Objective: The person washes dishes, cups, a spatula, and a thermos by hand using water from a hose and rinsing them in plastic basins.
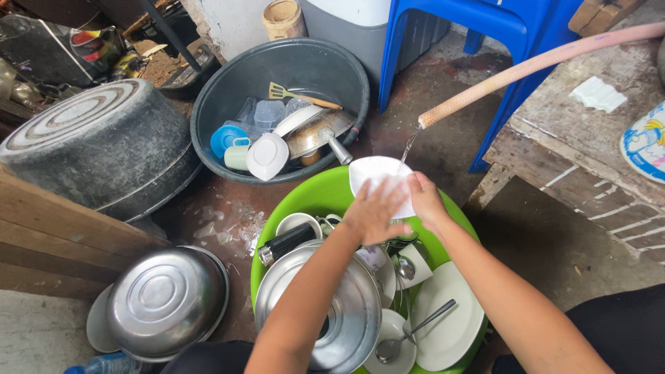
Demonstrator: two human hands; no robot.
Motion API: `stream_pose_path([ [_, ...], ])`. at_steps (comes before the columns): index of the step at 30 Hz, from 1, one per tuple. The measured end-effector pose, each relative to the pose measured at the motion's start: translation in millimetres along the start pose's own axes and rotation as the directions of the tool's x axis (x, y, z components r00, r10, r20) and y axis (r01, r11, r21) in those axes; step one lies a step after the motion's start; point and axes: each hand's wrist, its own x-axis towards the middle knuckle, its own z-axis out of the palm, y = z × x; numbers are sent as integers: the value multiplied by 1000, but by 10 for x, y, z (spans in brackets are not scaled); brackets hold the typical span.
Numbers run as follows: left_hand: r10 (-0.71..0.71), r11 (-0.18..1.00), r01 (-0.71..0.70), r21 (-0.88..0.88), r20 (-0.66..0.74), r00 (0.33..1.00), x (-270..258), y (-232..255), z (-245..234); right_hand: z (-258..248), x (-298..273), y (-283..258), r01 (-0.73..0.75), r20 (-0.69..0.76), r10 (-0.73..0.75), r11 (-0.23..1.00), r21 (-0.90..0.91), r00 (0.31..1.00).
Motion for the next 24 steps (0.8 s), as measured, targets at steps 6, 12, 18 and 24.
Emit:
stream_pose_path([
  [6,254,958,-223,180,-173,952,187,-381,153,20,42,-88,-276,234,217,925,261,948],
  [12,-247,726,-132,-675,-435,866,297,-788,259,-127,58,-521,-256,508,140,952,166,850],
  [18,-583,606,82,-791,-372,722,773,-426,94,-68,59,-653,-316,308,217,893,321,926],
  [24,-252,954,36,-298,-732,632,696,254,-104,-103,88,-723,-118,59,105,731,672,993],
])
